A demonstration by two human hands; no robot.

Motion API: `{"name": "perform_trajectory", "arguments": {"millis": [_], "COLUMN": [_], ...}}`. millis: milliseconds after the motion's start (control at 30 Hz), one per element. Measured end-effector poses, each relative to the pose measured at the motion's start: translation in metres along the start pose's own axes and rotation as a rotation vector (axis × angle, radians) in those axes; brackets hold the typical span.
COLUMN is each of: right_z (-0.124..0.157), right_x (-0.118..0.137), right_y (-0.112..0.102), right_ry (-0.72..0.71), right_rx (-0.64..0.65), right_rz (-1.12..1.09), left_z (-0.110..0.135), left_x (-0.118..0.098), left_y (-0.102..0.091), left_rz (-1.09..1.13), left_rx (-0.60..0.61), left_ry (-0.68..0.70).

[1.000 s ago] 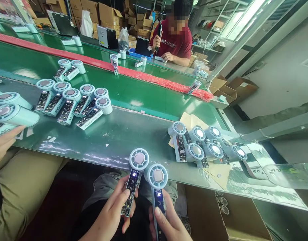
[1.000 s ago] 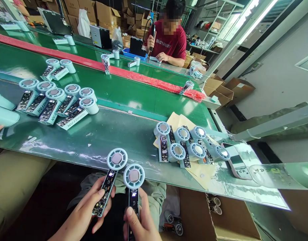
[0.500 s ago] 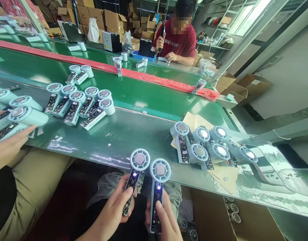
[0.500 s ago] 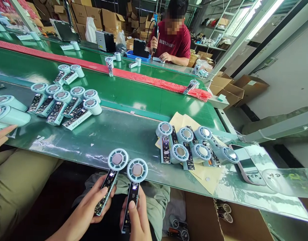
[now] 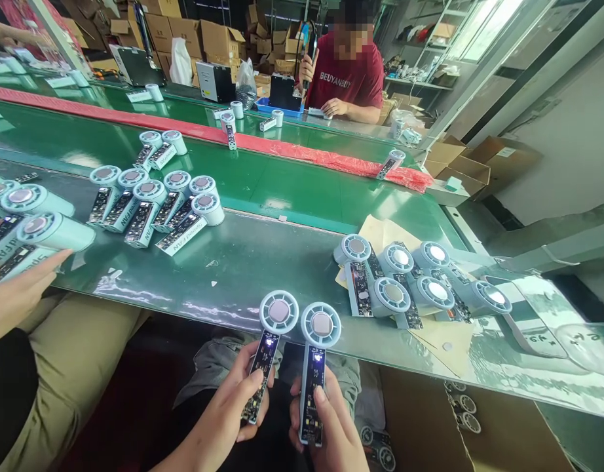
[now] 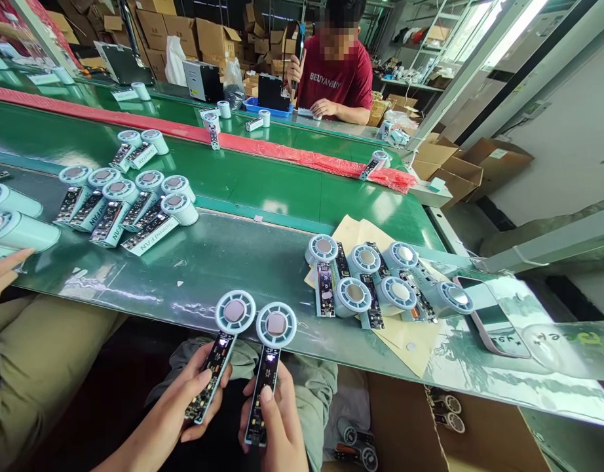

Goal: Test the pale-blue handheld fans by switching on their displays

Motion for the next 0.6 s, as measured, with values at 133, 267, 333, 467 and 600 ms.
{"name": "perform_trajectory", "arguments": {"millis": [133, 267, 333, 467, 600], "right_z": [-0.002, -0.004, -0.005, -0.006, -0.006], "right_x": [-0.003, -0.006, -0.009, -0.014, -0.016], "right_y": [-0.002, -0.005, -0.005, -0.005, -0.003], "right_ry": [-0.001, -0.038, -0.033, -0.059, -0.078], "right_rx": [-0.011, -0.018, 0.002, -0.009, -0.014], "right_rz": [0.026, 0.085, 0.06, 0.044, 0.057], "left_z": [-0.001, -0.002, -0.002, -0.002, -0.003], "left_x": [0.002, 0.004, 0.004, 0.005, 0.007], "left_y": [-0.002, -0.003, -0.004, -0.003, -0.004], "left_rz": [-0.014, -0.027, -0.033, -0.009, 0.012], "left_rx": [-0.026, -0.029, -0.031, -0.002, 0.035], "left_ry": [-0.02, -0.047, -0.039, -0.016, -0.015]}}
Point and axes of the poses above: each hand's wrist, its own z-axis away from the middle knuckle, its own y-axis out of the palm, x = y × z, the point moved 4 cm from there along -z, towards the middle knuckle, and after that the axes turned 9 degrees about -x, right-handed, at the moved point
